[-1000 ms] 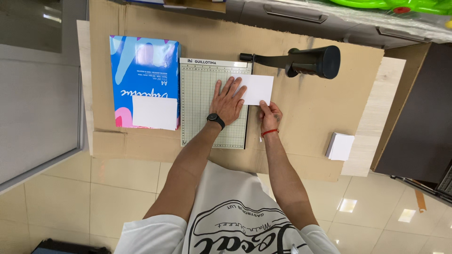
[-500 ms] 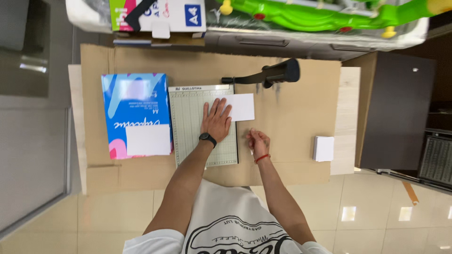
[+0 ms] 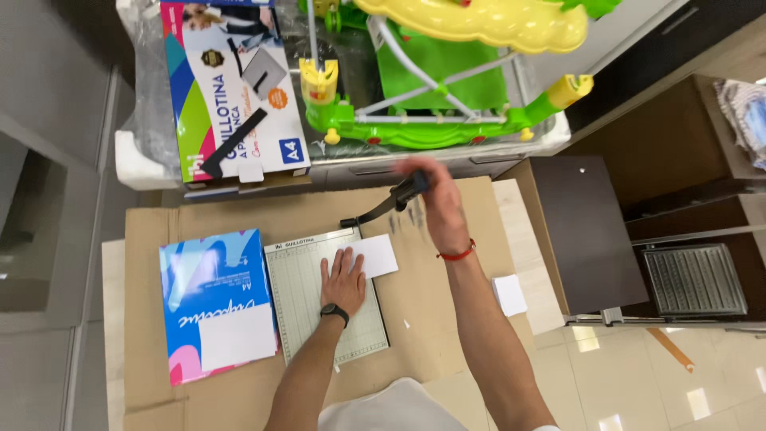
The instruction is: The person uses a paper guillotine to cut white sheets of paper into smaller rectangles. They repeatedly place a sheet on the cutting mat, align it, and pull the lever to make a cut, then stack the cut pieces on the table.
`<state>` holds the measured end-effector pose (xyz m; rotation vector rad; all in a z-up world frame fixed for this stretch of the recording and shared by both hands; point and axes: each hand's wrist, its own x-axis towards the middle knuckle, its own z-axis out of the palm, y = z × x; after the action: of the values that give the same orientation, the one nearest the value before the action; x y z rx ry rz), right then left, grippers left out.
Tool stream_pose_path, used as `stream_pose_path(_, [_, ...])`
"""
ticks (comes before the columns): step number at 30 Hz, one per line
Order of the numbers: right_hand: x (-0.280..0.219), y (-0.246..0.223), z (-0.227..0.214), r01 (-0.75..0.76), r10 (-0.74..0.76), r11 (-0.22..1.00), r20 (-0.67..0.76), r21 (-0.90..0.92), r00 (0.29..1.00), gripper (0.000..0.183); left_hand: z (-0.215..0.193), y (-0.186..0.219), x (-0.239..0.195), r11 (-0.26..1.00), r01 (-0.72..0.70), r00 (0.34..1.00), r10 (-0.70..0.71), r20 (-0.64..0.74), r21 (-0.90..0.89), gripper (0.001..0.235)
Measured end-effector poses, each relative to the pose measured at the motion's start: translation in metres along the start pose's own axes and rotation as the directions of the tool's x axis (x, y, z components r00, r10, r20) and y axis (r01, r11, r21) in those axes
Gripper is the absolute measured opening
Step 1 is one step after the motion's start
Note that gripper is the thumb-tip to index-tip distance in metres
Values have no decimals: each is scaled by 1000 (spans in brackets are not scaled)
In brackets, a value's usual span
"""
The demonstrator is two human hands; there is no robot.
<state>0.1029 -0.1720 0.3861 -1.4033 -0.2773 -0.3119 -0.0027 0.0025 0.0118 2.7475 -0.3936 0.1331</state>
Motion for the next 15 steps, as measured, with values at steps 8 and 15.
stream_pose_path(8, [-165,-78,4,-230,373,565,-3,-793,928,44,9,-3,-2,1000,7,1000,-7,25,-14,62])
stream_pose_path(15, [-337,-19,-4,-174,595,-36,-161,-984,787,44,27,-11,-6,997,-22,1000,22,-8,-71,63])
